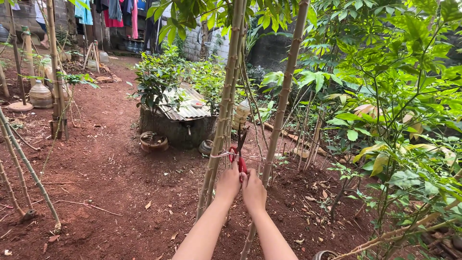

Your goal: Pruning the branches and leaves of a chili plant using scissors and placing debris in a compost hole.

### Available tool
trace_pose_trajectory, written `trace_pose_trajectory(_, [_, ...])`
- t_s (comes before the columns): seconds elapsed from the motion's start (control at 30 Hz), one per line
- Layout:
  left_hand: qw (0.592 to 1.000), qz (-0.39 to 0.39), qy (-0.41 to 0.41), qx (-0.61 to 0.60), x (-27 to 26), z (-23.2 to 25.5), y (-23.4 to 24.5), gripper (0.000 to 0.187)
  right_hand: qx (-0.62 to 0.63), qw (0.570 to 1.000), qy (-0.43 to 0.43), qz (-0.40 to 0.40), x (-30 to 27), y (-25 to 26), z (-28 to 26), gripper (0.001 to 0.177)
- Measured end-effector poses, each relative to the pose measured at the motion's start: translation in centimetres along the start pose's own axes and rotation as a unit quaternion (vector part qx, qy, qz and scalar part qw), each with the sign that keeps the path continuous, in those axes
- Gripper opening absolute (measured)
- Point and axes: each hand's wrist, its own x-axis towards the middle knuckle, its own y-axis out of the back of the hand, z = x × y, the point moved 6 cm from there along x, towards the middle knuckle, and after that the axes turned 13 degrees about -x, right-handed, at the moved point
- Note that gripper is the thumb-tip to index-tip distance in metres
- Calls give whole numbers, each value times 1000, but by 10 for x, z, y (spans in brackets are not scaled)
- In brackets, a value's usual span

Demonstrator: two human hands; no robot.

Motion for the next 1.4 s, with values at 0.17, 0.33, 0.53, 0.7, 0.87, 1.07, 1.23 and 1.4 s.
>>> trace_pose_trajectory(0.17, [999, 13, -28, 7, 7, 9, 4, 34, 1, 1000, -12, 2, 8, 6, 1, 31])
trace_pose_trajectory(0.33, [999, 28, -38, 14, 8, 23, 12, 35, 21, 999, -4, 44, 10, 13, 3, 31])
trace_pose_trajectory(0.53, [996, 36, -72, 41, 12, 33, 14, 37, 39, 997, -4, 71, 8, 24, 2, 30])
trace_pose_trajectory(0.7, [992, 45, -108, 44, 13, 44, 16, 45, 49, 996, -24, 68, 6, 30, 2, 29])
trace_pose_trajectory(0.87, [990, 34, -125, 57, 10, 53, 18, 46, 37, 996, -27, 81, 3, 29, 7, 30])
trace_pose_trajectory(1.07, [983, 25, -159, 91, -1, 58, 16, 45, 40, 997, -59, 36, -6, 24, 16, 32])
trace_pose_trajectory(1.23, [975, 26, -190, 114, -10, 60, 9, 42, 34, 994, -36, 93, -19, 31, 21, 30])
trace_pose_trajectory(1.4, [965, 29, -227, 130, -26, 73, 17, 41, 22, 992, -45, 115, -32, 41, 24, 30])
